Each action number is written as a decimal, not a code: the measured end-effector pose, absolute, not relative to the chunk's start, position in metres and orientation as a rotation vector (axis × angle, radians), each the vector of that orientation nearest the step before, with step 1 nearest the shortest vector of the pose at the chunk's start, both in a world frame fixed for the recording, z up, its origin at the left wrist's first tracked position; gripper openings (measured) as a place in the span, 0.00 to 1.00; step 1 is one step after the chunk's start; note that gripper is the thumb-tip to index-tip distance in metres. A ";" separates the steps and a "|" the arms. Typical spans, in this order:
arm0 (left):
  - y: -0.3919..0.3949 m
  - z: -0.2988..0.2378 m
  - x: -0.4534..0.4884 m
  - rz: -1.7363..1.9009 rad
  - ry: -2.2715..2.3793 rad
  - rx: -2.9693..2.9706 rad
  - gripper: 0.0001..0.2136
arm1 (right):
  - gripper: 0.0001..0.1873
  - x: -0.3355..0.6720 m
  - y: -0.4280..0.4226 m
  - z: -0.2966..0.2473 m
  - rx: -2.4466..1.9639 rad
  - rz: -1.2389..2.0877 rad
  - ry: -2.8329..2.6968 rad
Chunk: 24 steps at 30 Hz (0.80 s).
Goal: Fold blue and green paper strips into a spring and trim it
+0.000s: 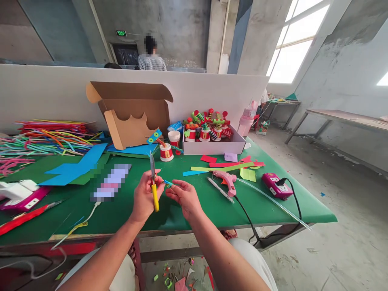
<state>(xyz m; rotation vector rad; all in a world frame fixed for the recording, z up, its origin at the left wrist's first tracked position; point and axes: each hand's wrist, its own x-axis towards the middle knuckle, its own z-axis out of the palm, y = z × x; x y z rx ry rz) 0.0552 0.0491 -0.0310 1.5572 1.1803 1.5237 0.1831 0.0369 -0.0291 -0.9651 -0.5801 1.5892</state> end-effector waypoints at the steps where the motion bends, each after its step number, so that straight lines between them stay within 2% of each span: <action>1: 0.049 -0.032 0.056 1.510 1.175 1.567 0.16 | 0.17 0.183 0.037 -0.029 -0.956 1.584 -0.590; 13: 0.048 -0.039 0.062 1.430 1.134 1.564 0.13 | 0.15 0.187 0.034 -0.022 -0.955 1.566 -0.695; 24: 0.052 -0.027 0.064 1.376 1.017 1.264 0.21 | 0.19 0.191 0.034 -0.024 -0.972 1.532 -0.665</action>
